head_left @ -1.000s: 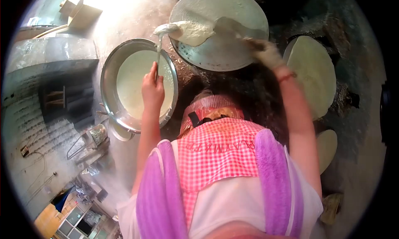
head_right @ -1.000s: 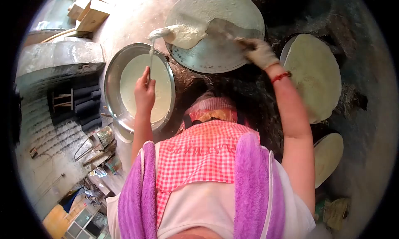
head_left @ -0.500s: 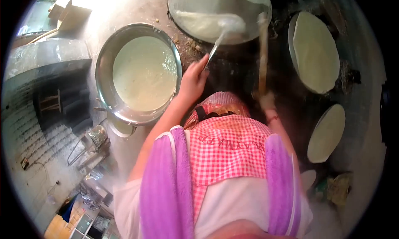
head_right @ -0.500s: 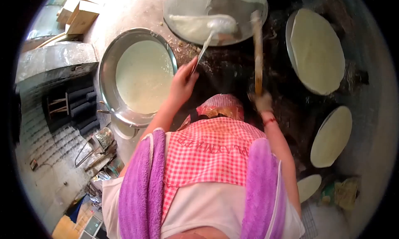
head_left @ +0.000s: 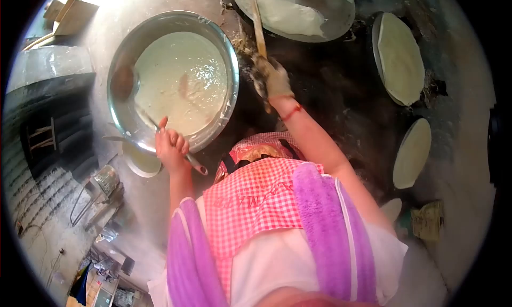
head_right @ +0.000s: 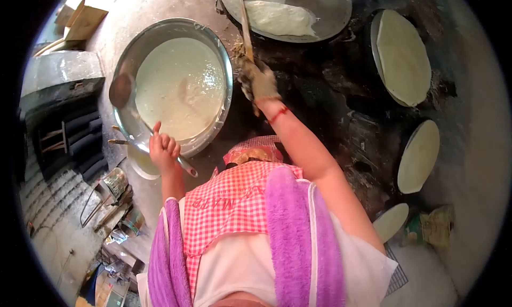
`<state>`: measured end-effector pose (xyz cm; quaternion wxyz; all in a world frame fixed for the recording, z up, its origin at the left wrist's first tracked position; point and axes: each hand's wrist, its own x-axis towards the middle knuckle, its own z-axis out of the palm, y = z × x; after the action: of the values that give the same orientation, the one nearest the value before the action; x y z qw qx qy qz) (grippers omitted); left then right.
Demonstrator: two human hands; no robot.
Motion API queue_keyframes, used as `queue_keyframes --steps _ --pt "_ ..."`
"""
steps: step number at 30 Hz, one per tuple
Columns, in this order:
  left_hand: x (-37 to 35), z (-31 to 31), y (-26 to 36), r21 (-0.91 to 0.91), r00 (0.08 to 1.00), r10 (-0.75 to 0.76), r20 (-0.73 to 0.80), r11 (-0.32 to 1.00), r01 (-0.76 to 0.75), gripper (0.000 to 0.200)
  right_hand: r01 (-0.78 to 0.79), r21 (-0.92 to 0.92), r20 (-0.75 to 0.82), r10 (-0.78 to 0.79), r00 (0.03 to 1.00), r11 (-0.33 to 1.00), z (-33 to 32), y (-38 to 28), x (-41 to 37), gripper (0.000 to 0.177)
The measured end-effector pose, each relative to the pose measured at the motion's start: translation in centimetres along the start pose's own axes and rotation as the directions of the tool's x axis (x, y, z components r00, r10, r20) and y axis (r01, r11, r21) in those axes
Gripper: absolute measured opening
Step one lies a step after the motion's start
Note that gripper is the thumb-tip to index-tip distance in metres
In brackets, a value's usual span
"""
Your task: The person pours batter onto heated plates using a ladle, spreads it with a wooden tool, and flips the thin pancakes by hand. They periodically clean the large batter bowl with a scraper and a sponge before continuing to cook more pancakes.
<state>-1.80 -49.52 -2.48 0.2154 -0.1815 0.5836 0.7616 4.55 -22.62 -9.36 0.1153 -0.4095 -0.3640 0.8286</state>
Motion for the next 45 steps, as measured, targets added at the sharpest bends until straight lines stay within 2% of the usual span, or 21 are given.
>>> queue_keyframes --steps 1,5,9,14,17,19,20,23,25,26,27,29,30,31,33,34,36,39,43,44,45 --pt "-0.2 -1.2 -0.4 -0.002 0.997 -0.02 -0.08 1.0 0.02 0.035 0.013 0.09 -0.037 -0.01 0.999 0.996 -1.4 0.4 -1.6 0.017" --pt "-1.3 -4.8 -1.5 -0.039 0.994 -0.052 -0.096 0.998 0.048 0.032 0.119 -0.156 -0.259 -0.156 0.953 0.981 -9.2 0.3 -4.9 0.019" --pt "-1.4 -5.1 -1.1 -0.037 0.997 -0.028 -0.07 0.999 0.026 0.035 -0.114 -0.251 -0.257 0.048 0.965 0.961 -13.0 -6.2 -5.0 0.023" --pt "-0.6 -4.0 -0.5 -0.127 1.0 0.015 0.013 0.992 -0.013 0.03 0.037 -0.358 -0.352 -0.171 0.92 0.933 -13.0 -10.3 -2.1 0.022" --pt "-0.2 -3.4 -0.9 -0.131 0.998 0.019 0.059 0.991 -0.011 0.029 0.049 -0.708 -0.264 -0.328 0.907 0.705 -11.2 -7.7 -4.0 0.031" --pt "-0.4 -2.5 -1.1 -0.115 0.998 0.02 0.058 0.993 -0.013 0.028 0.021 -0.981 -0.074 -0.47 0.88 0.195 -12.4 -4.0 -6.2 0.041" --pt "-0.8 -2.0 -1.3 -0.097 0.999 0.015 0.051 0.995 -0.01 0.028 -0.013 -0.99 -0.079 -0.483 0.872 0.138 -12.7 -3.7 -7.6 0.043" --pt "-2.4 -0.2 -1.5 -0.098 0.999 0.018 0.029 0.995 -0.015 0.028 -0.025 -0.961 -0.186 -0.576 0.796 0.276 -19.7 -4.9 -7.5 0.044" --pt "-3.2 0.7 -2.3 -0.098 0.999 0.046 0.023 0.994 -0.044 0.028 -0.122 -0.917 -0.286 -0.412 0.865 0.38 -21.3 -9.3 -7.5 0.044" --pt "-3.8 1.4 -2.7 -0.103 0.998 0.061 0.022 0.993 -0.059 0.028 -0.045 -0.984 -0.143 -0.601 0.786 0.174 -22.0 -10.6 -6.6 0.044" --pt "-4.4 2.3 -2.9 -0.094 0.997 0.074 0.028 0.993 -0.071 0.028 -0.037 -0.981 -0.145 -0.604 0.784 0.189 -22.6 -11.6 -6.2 0.044" --pt "-5.6 4.4 -3.7 -0.111 0.996 0.07 -0.06 0.991 -0.077 0.03 -0.121 -0.761 -0.318 -0.205 0.926 0.637 -22.4 -13.4 -5.1 0.044" --pt "-6.1 5.2 -4.0 -0.13 0.996 0.073 -0.049 0.988 -0.079 0.03 -0.026 -0.868 -0.242 -0.377 0.894 0.495 -22.2 -12.6 -4.8 0.042" --pt "-6.4 6.4 -4.3 -0.122 0.995 0.084 -0.047 0.989 -0.089 0.03 0.026 -0.864 -0.173 -0.344 0.923 0.503 -23.0 -10.8 -4.4 0.042" --pt "-7.4 7.8 -4.5 -0.191 0.995 0.064 -0.074 0.979 -0.077 0.03 0.186 -0.982 0.123 -0.607 0.785 0.042 -23.5 -7.9 -6.2 0.042" --pt "-7.8 8.1 -4.7 -0.182 0.994 0.071 -0.08 0.98 -0.084 0.03 0.192 -0.98 0.123 -0.602 0.789 0.051 -25.0 -7.0 -5.0 0.042" --pt "-8.2 8.2 -5.1 -0.231 0.998 0.055 -0.036 0.971 -0.062 0.031 0.147 -0.672 -0.14 -0.319 0.937 0.726 -25.5 -8.2 -3.7 0.041" --pt "-9.3 8.4 -5.3 -0.283 0.999 0.034 0.005 0.959 -0.031 0.03 0.139 -0.563 -0.122 -0.248 0.961 0.815 -27.5 -11.5 2.4 0.037" --pt "-8.7 10.8 -3.9 -0.387 0.999 -0.037 -0.003 0.921 0.033 0.029 -0.141 -0.306 0.011 0.152 0.988 0.942 -21.2 -16.9 2.8 0.04" --pt "-7.2 9.5 -3.8 -0.446 0.992 -0.055 0.114 0.889 0.101 0.029 0.101 -0.557 0.08 -0.068 0.994 0.824 -21.1 -15.9 3.8 0.041" --pt "-7.0 9.9 -3.5 -0.491 0.99 -0.045 0.13 0.865 0.104 0.025 0.13 -0.499 0.088 -0.099 0.991 0.856 -20.3 -16.7 1.4 0.033"
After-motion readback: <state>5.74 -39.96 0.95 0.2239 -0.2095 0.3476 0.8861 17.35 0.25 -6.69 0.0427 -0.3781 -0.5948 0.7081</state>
